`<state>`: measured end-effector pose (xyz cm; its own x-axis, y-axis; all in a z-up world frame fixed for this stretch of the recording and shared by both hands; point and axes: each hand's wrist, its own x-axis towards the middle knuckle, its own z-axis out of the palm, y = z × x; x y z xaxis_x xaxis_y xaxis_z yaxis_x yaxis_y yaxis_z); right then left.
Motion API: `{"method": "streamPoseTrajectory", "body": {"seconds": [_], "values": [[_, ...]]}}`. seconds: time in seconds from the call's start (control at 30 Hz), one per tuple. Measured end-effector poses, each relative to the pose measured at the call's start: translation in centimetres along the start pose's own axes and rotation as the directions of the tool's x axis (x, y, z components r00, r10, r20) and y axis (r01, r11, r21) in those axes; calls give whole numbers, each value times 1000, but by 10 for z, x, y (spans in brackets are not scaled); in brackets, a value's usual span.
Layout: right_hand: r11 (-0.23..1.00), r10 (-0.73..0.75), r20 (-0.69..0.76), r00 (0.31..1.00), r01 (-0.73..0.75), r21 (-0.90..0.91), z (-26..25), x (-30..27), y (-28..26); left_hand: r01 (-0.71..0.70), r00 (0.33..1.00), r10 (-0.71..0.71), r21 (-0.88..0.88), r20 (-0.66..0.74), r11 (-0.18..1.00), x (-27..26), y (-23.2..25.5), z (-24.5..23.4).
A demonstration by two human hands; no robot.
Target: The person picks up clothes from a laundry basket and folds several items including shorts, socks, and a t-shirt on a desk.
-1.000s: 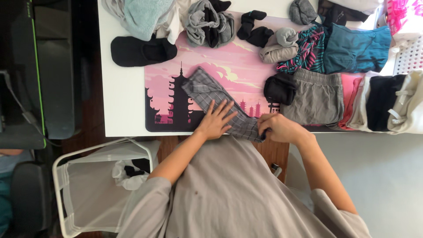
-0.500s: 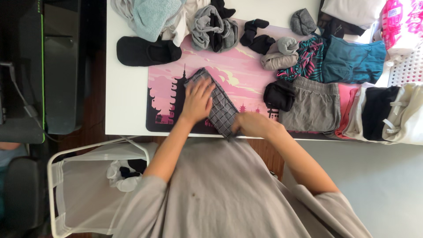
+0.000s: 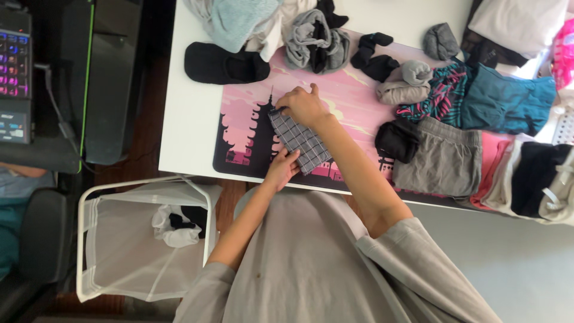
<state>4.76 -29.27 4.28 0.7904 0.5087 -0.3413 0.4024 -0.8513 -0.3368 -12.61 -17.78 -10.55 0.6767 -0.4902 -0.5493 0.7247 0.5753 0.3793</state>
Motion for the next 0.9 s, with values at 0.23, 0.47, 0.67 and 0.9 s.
{"method": "streamPoseTrajectory", "body": {"seconds": [0.23, 0.47, 0.67, 0.9], "values": [[940, 197, -646, 738, 45, 338, 37, -56, -2, -72, 972, 130, 278, -196, 958, -21, 10, 31], [971, 14, -575, 818, 125, 201, 123, -131, -17, -320, 601, 663, 895, 446, -313, -45, 65, 70], [976, 214, -282, 935, -217, 20, 131, -134, -23, -335, 792, 163, 642, 588, -690, 12, 100, 57], [980, 107, -98, 989, -88, 179, 99, -163, -6, -134, 749, 397, 708, 531, -693, 52, 127, 73]]}}
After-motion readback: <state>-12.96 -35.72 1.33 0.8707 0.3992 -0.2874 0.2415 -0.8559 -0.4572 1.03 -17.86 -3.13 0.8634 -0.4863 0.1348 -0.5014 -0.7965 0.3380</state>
